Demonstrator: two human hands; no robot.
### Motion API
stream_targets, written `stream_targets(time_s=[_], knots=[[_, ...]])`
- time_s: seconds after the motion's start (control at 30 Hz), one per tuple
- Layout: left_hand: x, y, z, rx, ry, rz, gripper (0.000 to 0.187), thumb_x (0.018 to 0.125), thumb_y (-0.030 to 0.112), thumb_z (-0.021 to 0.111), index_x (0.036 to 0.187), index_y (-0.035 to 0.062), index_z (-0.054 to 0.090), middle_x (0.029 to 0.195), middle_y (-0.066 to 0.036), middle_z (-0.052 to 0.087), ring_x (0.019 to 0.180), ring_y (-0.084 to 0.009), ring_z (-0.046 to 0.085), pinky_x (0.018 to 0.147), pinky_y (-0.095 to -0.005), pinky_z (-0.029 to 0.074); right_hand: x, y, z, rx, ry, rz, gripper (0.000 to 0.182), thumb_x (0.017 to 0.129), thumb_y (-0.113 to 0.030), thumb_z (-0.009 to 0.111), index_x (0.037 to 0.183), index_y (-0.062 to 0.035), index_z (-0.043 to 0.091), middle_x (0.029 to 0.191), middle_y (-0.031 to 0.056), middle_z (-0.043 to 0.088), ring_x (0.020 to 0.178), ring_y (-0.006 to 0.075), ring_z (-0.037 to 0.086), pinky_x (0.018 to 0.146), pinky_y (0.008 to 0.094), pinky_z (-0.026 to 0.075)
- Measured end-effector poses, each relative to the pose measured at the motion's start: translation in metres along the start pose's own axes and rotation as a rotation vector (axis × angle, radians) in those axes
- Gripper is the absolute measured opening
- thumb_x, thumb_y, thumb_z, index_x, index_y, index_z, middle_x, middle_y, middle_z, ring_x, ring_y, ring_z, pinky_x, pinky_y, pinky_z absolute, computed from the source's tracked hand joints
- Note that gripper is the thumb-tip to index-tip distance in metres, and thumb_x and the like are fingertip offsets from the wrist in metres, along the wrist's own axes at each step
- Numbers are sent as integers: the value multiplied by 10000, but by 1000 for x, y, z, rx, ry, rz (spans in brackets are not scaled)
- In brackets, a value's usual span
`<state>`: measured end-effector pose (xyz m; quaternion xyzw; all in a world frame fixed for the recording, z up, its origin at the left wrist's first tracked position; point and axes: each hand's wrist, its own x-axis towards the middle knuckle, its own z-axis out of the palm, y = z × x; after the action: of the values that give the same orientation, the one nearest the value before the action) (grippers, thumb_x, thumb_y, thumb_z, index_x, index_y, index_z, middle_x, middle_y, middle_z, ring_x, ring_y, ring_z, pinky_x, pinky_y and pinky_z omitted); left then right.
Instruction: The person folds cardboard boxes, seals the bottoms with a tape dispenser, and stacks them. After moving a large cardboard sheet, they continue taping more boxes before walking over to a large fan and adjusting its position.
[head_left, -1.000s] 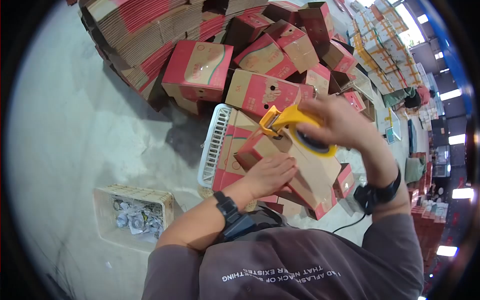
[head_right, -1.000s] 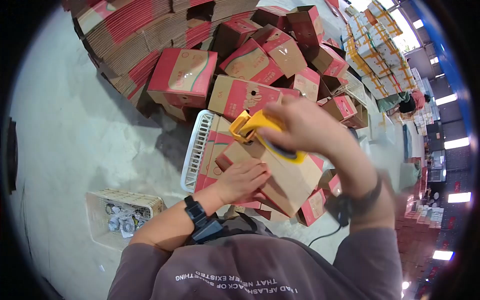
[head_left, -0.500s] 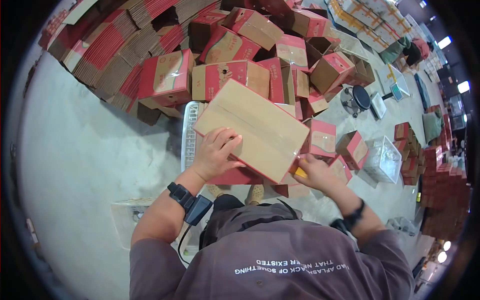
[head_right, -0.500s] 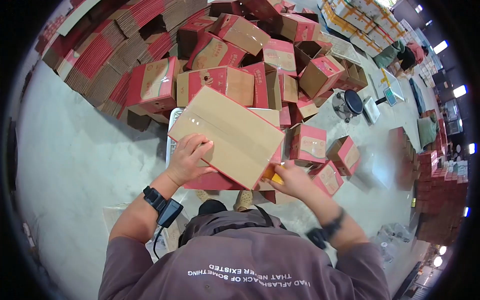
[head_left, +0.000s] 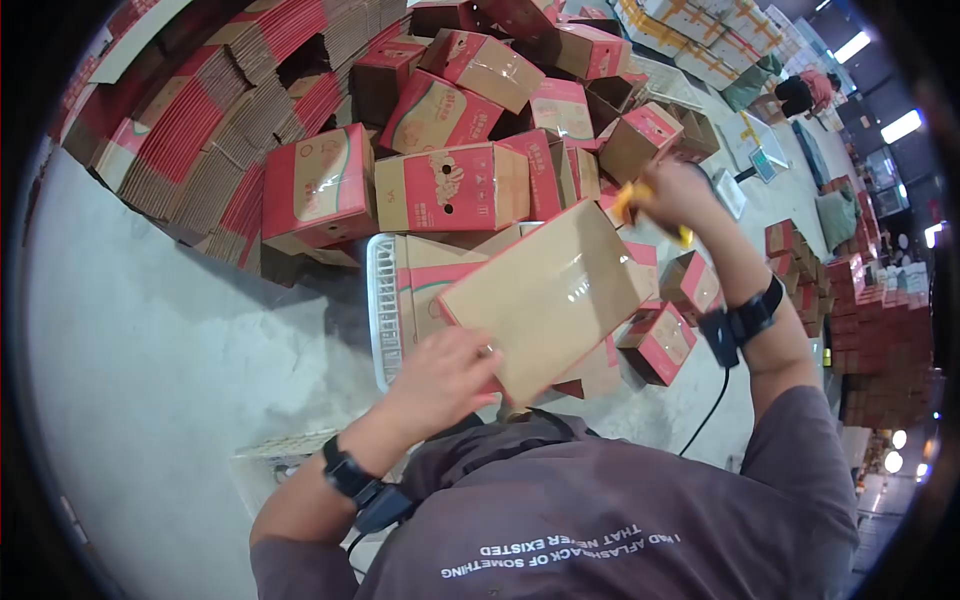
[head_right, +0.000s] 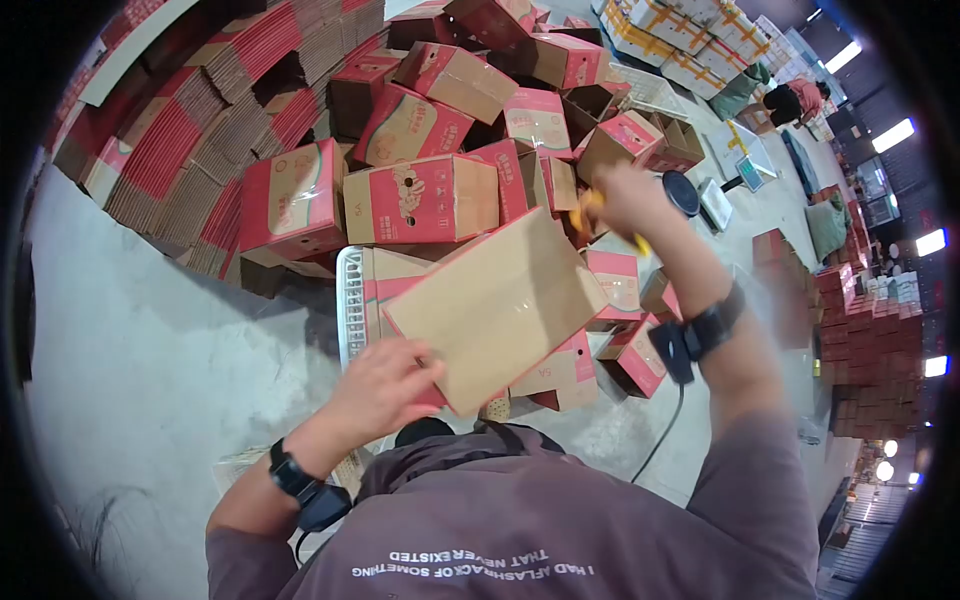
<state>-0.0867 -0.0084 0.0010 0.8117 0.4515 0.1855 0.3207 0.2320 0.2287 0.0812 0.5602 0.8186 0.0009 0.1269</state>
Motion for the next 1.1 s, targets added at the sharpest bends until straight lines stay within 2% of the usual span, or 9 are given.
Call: stream_targets(time_s=[0.07, 0.1, 0.23, 0.43, 0.57, 0.77, 0.9, 1.0, 1.1], knots=[[24, 4, -1, 218, 84, 411, 682, 637, 370, 757, 1227, 106, 537, 1344, -149, 439, 1256, -314, 410, 1024, -434, 360, 34, -21, -48, 153, 152, -10, 425, 731, -392, 629, 967, -38, 637, 879, 168, 664, 840, 331, 642, 735, 420, 504], [31, 1, 7, 210, 92, 416, 682, 637, 370, 757, 1227, 106, 537, 1344, -149, 439, 1256, -314, 410, 1024, -434, 360, 52, -32, -63, 293, 242, -57, 436, 737, -422, 630, 938, -36, 657, 871, 163, 670, 825, 324, 648, 722, 415, 503], [53, -10, 44, 80, 203, 456, 689, 674, 450, 682, 1234, 84, 520, 1342, -118, 449, 1270, -301, 396, 1054, -421, 321, 126, -137, -72, 155, -219, -257, 411, 785, -429, 628, 859, -28, 684, 752, 117, 649, 738, 227, 640, 669, 345, 492], [53, -15, 46, 61, 247, 423, 761, 656, 485, 673, 1247, 40, 493, 1327, -105, 460, 1274, -289, 391, 1065, -408, 308, 142, -261, 9, -148, -564, -288, 591, 682, -468, 685, 1088, -40, 654, 1117, 144, 642, 1018, 296, 617, 871, 407, 486], [56, -14, 51, 20, 268, 461, 764, 638, 473, 697, 1231, 36, 493, 1307, -102, 469, 1269, -287, 392, 1058, -407, 321, 125, -236, -14, -246, -704, -335, 553, 734, -462, 647, 1080, -31, 651, 1097, 161, 641, 1014, 304, 614, 861, 414, 478], [67, -5, 50, 66, 229, 386, 747, 620, 451, 735, 1233, 88, 510, 1319, -88, 470, 1264, -291, 401, 1036, -426, 349, -51, -85, -140, 55, -413, -413, 382, 800, -407, 631, 949, -59, 678, 754, 124, 657, 709, 274, 648, 631, 379, 490], [70, 7, 46, 155, 232, 375, 754, 604, 461, 749, 1241, 119, 535, 1338, -76, 480, 1264, -291, 423, 1032, -434, 354, -173, -22, -23, 63, -678, -162, 443, 772, -444, 619, 988, -59, 655, 855, 171, 643, 856, 330, 626, 771, 437, 488], [71, 12, 52, 206, 180, 334, 770, 609, 459, 763, 1265, 136, 519, 1378, -61, 446, 1291, -284, 391, 1046, -445, 338, -192, -14, 141, 318, -387, -37, 462, 763, -429, 633, 1045, -64, 625, 926, 182, 615, 864, 330, 622, 763, 421, 501], [71, 24, 44, 283, 133, 229, 786, 644, 432, 760, 1309, 121, 479, 1397, -104, 417, 1300, -308, 371, 1054, -446, 322, -174, -37, 200, 430, -24, -14, 496, 734, -363, 671, 1129, -76, 582, 965, 180, 582, 887, 326, 617, 754, 409, 516]])
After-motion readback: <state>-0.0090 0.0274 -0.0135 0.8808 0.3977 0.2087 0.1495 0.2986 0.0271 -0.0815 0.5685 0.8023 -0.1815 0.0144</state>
